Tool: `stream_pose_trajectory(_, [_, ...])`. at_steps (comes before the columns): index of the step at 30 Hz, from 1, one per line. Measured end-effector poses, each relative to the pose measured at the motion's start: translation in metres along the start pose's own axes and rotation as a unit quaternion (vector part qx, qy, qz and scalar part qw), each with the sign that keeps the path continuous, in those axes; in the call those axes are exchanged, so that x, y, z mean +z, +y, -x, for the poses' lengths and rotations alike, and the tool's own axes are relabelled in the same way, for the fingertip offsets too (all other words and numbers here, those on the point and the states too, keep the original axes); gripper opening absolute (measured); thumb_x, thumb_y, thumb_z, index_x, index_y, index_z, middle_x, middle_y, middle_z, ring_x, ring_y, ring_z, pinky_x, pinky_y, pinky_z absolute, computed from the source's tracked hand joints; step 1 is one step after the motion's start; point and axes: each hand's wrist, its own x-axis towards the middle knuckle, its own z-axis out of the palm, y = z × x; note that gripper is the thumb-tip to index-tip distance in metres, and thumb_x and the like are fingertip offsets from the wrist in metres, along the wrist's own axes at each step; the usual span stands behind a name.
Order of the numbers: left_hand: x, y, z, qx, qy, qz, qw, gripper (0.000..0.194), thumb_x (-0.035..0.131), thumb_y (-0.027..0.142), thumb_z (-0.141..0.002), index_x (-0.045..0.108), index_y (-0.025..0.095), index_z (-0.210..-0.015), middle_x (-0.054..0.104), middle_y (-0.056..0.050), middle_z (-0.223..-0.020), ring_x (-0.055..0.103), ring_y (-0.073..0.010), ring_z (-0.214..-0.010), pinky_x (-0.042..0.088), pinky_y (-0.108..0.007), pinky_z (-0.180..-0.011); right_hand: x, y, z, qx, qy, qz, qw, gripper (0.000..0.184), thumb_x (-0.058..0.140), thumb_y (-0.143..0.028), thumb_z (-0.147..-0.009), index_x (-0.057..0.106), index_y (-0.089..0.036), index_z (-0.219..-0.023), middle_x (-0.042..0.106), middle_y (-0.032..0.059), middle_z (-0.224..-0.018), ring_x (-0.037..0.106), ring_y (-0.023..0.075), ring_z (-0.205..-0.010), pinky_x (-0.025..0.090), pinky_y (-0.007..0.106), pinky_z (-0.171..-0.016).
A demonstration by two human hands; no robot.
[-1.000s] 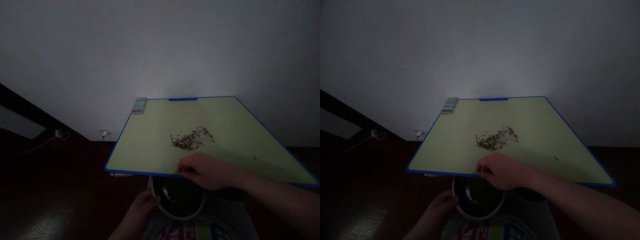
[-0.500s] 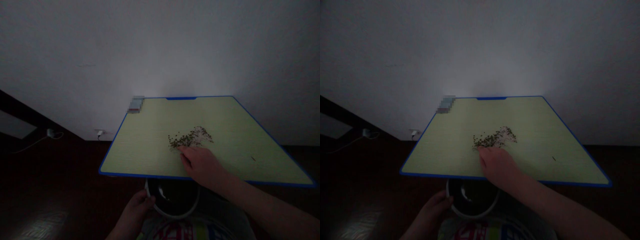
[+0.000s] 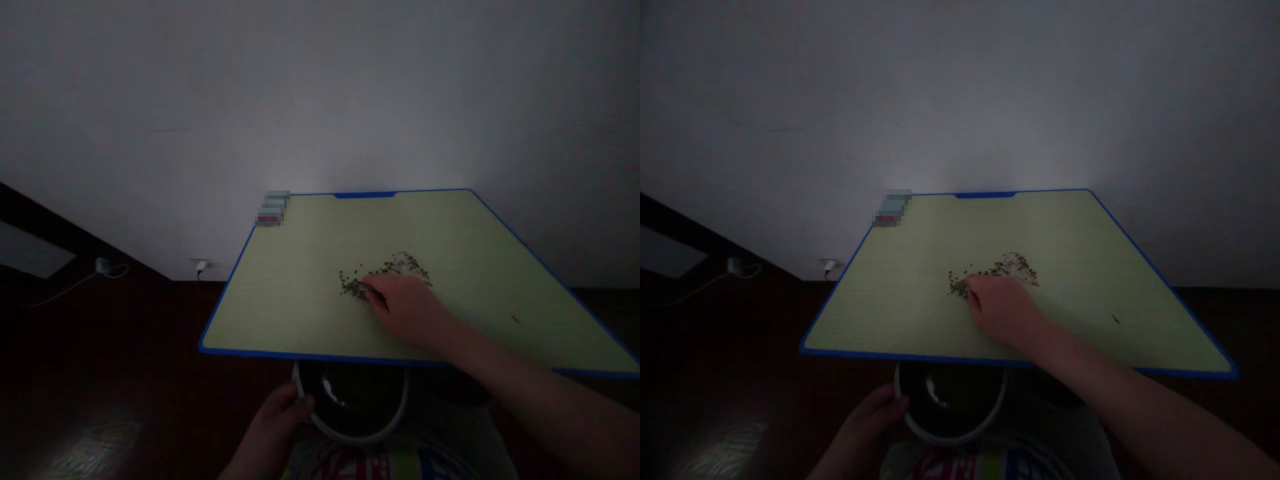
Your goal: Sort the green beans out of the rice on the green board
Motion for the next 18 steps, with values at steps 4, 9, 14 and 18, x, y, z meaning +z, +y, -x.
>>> stream_pose_trajectory(4, [-0.005,-0.002,-0.001,0.001,0.013,-0.001,1.0,0.024,0.078,0.03,-0.066,0.075,0.015,-0.085,0.08,-0.013,-0.083,0.073,-0.0283,-0.077,0.055,-0.039,-0.074,-0.007,-0.001,-0.004,-0.013,0.0,0.0,1.0,0.027,0.044,-0.02,-0.089,0.067,-0.015,-0.103,0.073,0.0102,-0.092,0.066,0.022,-0.078,0.042,0.032,-0.071])
stream_pose_trajectory(9, [-0.007,-0.004,0.0,0.001,0.015,0.011,1.0,0.024,0.077,0.028,-0.067,0.076,0.015,-0.088,0.08,-0.012,-0.083,0.073,-0.0281,-0.077,0.055,-0.039,-0.074,-0.013,-0.005,0.004,-0.027,-0.013,-0.023,0.999,0.025,0.045,-0.019,-0.089,0.067,-0.017,-0.1,0.073,0.0072,-0.087,0.065,0.02,-0.076,0.041,0.029,-0.069])
stream_pose_trajectory(14, [-0.006,-0.003,0.0,0.004,0.0,0.008,1.0,0.024,0.074,0.028,-0.071,0.076,0.015,-0.092,0.08,-0.012,-0.083,0.073,-0.0276,-0.077,0.055,-0.038,-0.073,-0.004,-0.007,0.003,-0.01,-0.024,-0.018,0.999,0.027,0.043,-0.018,-0.089,0.066,-0.016,-0.102,0.073,0.0091,-0.092,0.065,0.0203,-0.078,0.041,0.03,-0.07])
stream_pose_trajectory(18, [-0.005,-0.002,0.001,0.0,-0.008,0.008,1.0,0.023,0.075,0.028,-0.071,0.075,0.015,-0.091,0.08,-0.012,-0.081,0.073,-0.0266,-0.075,0.055,-0.035,-0.07,-0.002,-0.003,-0.002,0.0,-0.014,-0.008,1.0,0.027,0.044,-0.019,-0.089,0.067,-0.016,-0.103,0.073,0.0091,-0.09,0.065,0.021,-0.076,0.041,0.031,-0.069])
